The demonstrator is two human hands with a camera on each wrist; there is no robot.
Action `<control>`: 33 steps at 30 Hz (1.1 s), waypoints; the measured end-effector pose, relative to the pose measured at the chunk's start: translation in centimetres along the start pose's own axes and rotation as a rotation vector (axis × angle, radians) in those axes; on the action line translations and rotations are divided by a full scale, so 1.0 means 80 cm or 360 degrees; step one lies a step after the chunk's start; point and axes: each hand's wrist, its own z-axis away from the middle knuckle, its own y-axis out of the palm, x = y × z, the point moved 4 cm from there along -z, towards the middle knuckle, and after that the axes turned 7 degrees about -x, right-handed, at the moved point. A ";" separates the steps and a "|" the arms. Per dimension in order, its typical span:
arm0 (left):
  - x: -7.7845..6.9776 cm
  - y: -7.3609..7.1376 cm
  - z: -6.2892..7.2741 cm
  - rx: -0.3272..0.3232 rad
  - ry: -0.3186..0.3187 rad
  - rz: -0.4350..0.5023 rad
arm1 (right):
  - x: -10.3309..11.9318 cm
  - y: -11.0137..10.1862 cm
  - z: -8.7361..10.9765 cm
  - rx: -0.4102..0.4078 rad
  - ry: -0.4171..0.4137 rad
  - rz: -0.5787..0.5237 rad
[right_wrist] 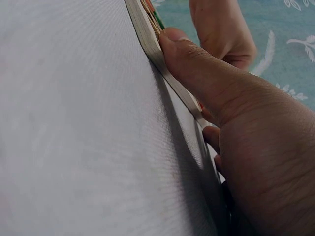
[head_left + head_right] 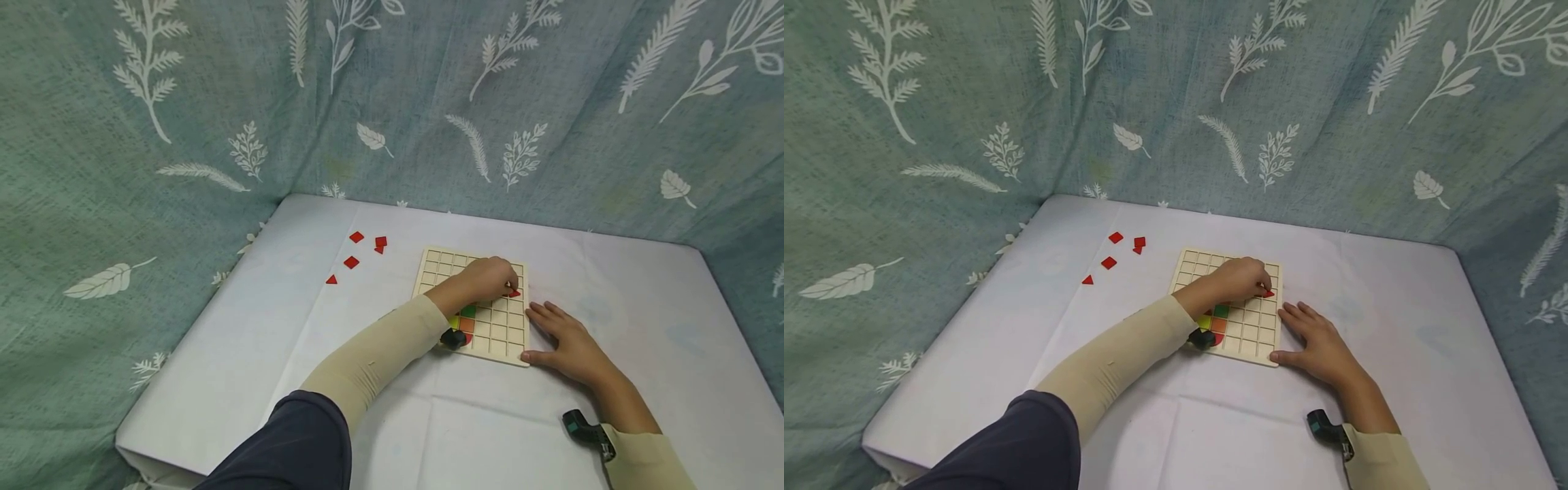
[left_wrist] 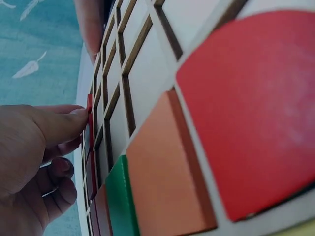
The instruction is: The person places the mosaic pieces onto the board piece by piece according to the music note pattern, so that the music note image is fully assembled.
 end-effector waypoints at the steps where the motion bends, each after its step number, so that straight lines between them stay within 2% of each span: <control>1: 0.000 0.000 0.000 0.0000 -0.0005 0.0005 | 0.000 0.000 0.000 -0.0001 0.0003 -0.0001; 16: 0.002 -0.002 0.003 -0.0018 -0.0019 0.0003 | 0.001 0.001 0.001 0.0007 0.0022 -0.0008; 26: 0.006 -0.003 0.003 0.0013 -0.0044 0.0019 | -0.001 0.003 0.000 -0.0013 0.0016 0.0000; 33: 0.017 -0.010 0.007 0.0059 -0.0139 0.0048 | 0.001 0.001 -0.001 0.0014 0.0026 0.0005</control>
